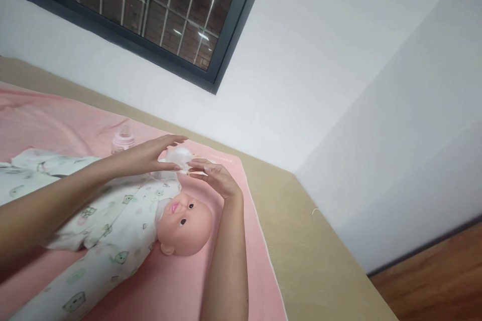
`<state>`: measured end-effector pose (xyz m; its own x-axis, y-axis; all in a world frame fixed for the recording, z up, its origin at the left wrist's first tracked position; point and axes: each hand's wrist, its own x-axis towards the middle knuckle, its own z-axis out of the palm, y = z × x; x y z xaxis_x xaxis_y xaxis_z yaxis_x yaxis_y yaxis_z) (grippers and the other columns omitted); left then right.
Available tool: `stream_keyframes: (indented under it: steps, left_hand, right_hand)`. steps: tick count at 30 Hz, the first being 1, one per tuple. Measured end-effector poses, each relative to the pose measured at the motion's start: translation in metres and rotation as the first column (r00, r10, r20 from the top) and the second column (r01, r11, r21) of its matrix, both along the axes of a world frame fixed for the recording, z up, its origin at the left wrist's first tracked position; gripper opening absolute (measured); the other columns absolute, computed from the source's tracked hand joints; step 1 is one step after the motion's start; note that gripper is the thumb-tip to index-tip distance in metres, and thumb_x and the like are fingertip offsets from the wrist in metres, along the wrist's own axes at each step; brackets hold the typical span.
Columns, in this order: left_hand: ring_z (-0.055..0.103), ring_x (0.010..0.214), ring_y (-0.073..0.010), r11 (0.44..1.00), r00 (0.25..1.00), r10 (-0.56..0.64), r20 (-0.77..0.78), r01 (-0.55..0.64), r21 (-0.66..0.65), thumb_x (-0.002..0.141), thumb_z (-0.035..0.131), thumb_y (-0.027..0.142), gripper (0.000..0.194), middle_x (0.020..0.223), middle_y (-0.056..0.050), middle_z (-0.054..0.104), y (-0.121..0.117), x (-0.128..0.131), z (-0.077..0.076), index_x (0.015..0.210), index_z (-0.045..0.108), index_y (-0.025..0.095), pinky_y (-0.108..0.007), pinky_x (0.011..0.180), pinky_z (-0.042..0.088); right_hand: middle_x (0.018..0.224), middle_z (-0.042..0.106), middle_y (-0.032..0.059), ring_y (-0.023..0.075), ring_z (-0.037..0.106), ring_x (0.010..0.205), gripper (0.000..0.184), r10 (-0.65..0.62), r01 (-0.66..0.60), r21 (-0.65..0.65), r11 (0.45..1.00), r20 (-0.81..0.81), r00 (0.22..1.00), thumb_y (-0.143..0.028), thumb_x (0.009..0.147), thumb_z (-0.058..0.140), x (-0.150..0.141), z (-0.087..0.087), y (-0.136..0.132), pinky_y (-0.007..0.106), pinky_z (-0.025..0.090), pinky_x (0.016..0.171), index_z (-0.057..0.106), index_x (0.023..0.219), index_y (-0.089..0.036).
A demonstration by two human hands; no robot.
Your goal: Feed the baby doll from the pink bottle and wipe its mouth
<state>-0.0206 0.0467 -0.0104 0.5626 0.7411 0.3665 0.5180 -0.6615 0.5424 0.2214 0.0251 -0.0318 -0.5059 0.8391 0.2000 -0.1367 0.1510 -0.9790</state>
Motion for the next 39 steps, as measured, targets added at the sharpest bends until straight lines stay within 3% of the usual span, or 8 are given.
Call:
stream_keyframes:
  steps: [4,6,8,14,20,26,35,39]
  left_hand:
    - [0.061,0.094,-0.026,0.993,0.996,-0.086,-0.031,0.083,-0.081,0.075,0.061,0.052,0.047,0.103,-0.007,0.068,0.001,0.0,0.007,0.106,0.063,0.015,-0.029,0.078,0.045]
    - [0.06,0.072,-0.0222,0.991,0.994,-0.091,-0.056,0.085,-0.106,0.075,0.061,0.049,0.034,0.075,-0.003,0.066,0.001,-0.002,0.009,0.077,0.063,0.015,-0.026,0.062,0.041]
    - [0.055,0.061,-0.0191,0.986,0.994,-0.096,-0.05,0.088,-0.142,0.075,0.061,0.045,0.032,0.062,0.0,0.058,0.001,-0.004,0.01,0.066,0.056,0.015,-0.025,0.054,0.036]
    - [0.058,0.065,-0.0177,0.902,0.944,-0.325,-0.06,0.291,-0.32,0.074,0.064,0.039,0.024,0.069,0.001,0.062,-0.011,-0.004,0.009,0.073,0.06,0.015,-0.022,0.057,0.04]
    - [0.057,0.064,-0.0187,0.892,0.9,-0.371,-0.227,0.277,-0.358,0.071,0.067,0.038,0.023,0.071,-0.001,0.063,-0.025,0.009,0.002,0.077,0.067,0.016,-0.023,0.055,0.039]
    - [0.053,0.057,-0.0171,0.923,0.908,-0.334,-0.254,0.261,-0.284,0.068,0.066,0.031,0.015,0.062,0.001,0.058,-0.035,0.016,0.0,0.066,0.059,0.018,-0.023,0.047,0.033]
    - [0.054,0.051,-0.0175,0.922,0.912,-0.311,-0.269,0.22,-0.318,0.068,0.058,0.023,0.008,0.056,0.001,0.055,-0.044,0.018,0.007,0.064,0.052,0.019,-0.024,0.043,0.03]
    - [0.054,0.058,-0.0189,0.961,0.908,-0.236,-0.347,0.166,-0.222,0.068,0.059,0.024,0.011,0.059,0.0,0.054,-0.045,0.017,0.01,0.063,0.05,0.019,-0.025,0.047,0.031]
  right_hand:
    - [0.124,0.061,0.0092,0.0235,0.061,0.105,0.044,0.093,-0.102,0.067,0.993,0.125,0.988,-0.049,0.076,0.068,-0.008,0.017,-0.012,0.047,0.043,0.103,0.072,0.104,-0.016]
    - [0.126,0.06,0.0092,0.0256,0.06,0.109,0.047,0.102,-0.11,0.056,0.992,0.128,0.986,-0.051,0.074,0.069,-0.007,0.016,-0.011,0.049,0.042,0.104,0.07,0.107,-0.017]
    - [0.129,0.059,0.01,0.0272,0.059,0.113,0.053,0.105,-0.107,0.021,0.994,0.082,0.991,-0.053,0.072,0.069,-0.002,0.009,-0.007,0.05,0.042,0.103,0.068,0.112,-0.018]
    - [0.127,0.063,0.0094,0.0238,0.062,0.108,0.049,-0.074,0.042,-0.178,0.983,-0.179,0.981,-0.046,0.074,0.068,0.013,-0.046,0.016,0.043,0.046,0.1,0.066,0.115,-0.019]
    - [0.114,0.069,0.0092,0.0217,0.063,0.109,0.037,-0.157,0.096,-0.413,0.905,-0.115,0.981,-0.035,0.08,0.064,0.012,-0.093,0.023,0.042,0.042,0.105,0.065,0.113,-0.018]
    - [0.111,0.071,0.0079,0.024,0.061,0.114,0.039,-0.228,0.166,-0.373,0.913,-0.128,0.965,-0.032,0.076,0.069,0.009,-0.092,0.011,0.045,0.041,0.107,0.064,0.112,-0.019]
    - [0.108,0.072,0.0071,0.0247,0.062,0.113,0.035,-0.281,0.19,-0.417,0.889,-0.168,0.945,-0.026,0.075,0.069,0.008,-0.096,0.012,0.049,0.041,0.107,0.064,0.109,-0.018]
    - [0.102,0.073,0.0076,0.024,0.063,0.11,0.034,-0.326,0.238,-0.408,0.882,-0.162,0.931,-0.026,0.075,0.068,0.009,-0.1,0.016,0.048,0.043,0.105,0.064,0.108,-0.017]
